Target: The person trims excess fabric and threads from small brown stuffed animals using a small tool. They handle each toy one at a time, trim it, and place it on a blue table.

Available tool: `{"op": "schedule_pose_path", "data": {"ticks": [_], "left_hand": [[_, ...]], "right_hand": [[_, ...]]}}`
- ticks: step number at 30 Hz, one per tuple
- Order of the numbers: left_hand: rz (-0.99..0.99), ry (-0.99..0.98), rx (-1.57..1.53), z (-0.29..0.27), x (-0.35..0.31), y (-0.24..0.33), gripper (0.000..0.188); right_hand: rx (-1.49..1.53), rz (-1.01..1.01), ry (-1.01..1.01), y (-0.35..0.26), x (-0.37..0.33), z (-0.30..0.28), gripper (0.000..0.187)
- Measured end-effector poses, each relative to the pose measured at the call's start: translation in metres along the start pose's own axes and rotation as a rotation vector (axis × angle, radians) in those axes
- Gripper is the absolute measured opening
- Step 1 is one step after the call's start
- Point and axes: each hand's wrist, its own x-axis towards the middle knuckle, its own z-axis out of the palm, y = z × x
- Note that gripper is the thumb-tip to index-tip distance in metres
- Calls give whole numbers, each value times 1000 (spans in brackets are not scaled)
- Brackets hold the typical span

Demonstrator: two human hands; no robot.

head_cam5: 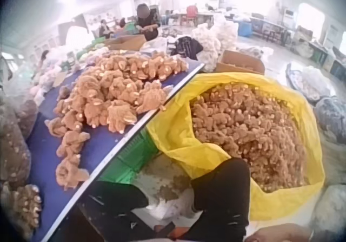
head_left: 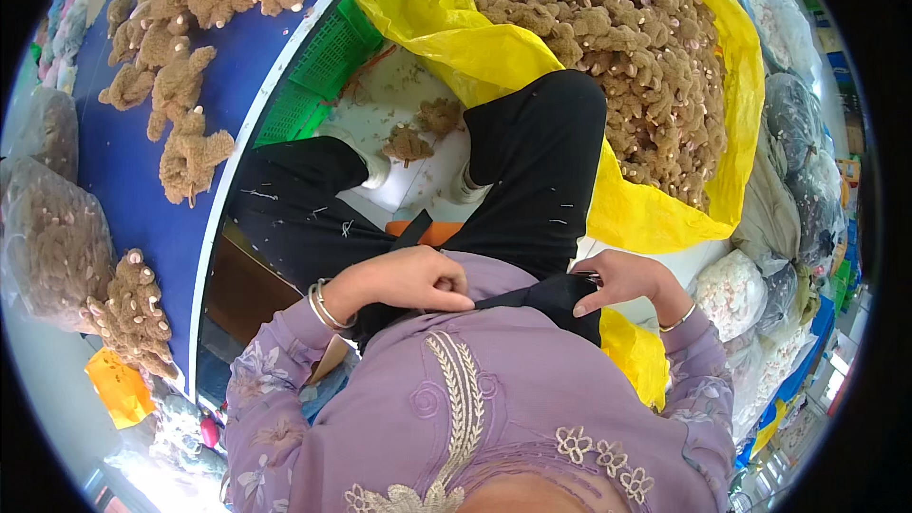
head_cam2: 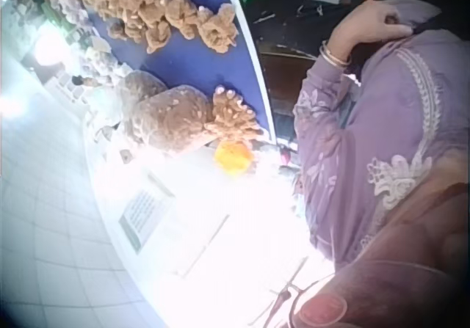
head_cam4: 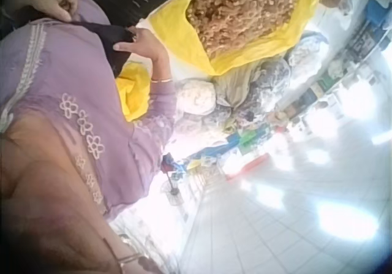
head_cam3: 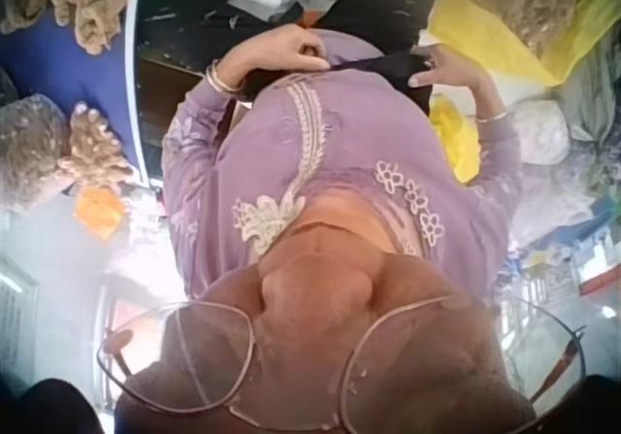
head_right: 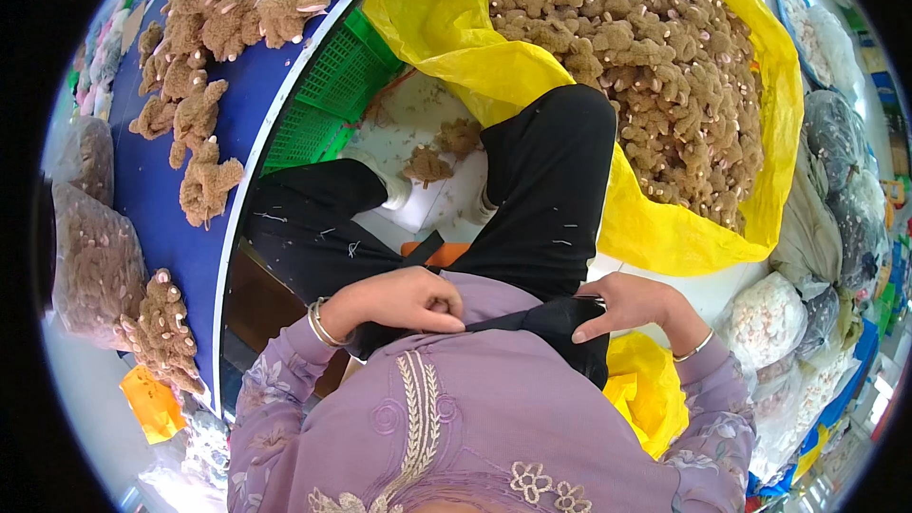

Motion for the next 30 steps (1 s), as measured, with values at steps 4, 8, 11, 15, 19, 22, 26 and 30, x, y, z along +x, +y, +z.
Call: {"op": "schedule_pose_path", "data": {"ticks": [4, 8, 11, 15, 19, 22, 26, 30], "left_hand": [[-89, 250, -31, -26, 18, -22, 31], [56, 202, 49, -26, 26, -17, 30], [31, 20, 154, -19, 2, 3, 28], [-15, -6, 104, 5, -46, -15, 21], [-282, 81, 171, 32, -97, -38, 19], [-116, 46, -34, 43, -105, -36, 24], [24, 10, -31, 37, -92, -37, 31], [83, 17, 174, 32, -75, -26, 25]], "right_hand": [[30, 46, -162, 15, 9, -9, 74], [45, -30, -84, 11, 10, -18, 67], [-16, -142, 31, -31, 11, -32, 62], [-212, -289, 54, -57, 30, -16, 56], [-263, -160, -36, -64, 31, -15, 53], [-258, -112, -34, -61, 25, -10, 52], [-173, -49, 13, -52, 5, 4, 46], [-189, 86, -23, -41, -14, 23, 52]]}}
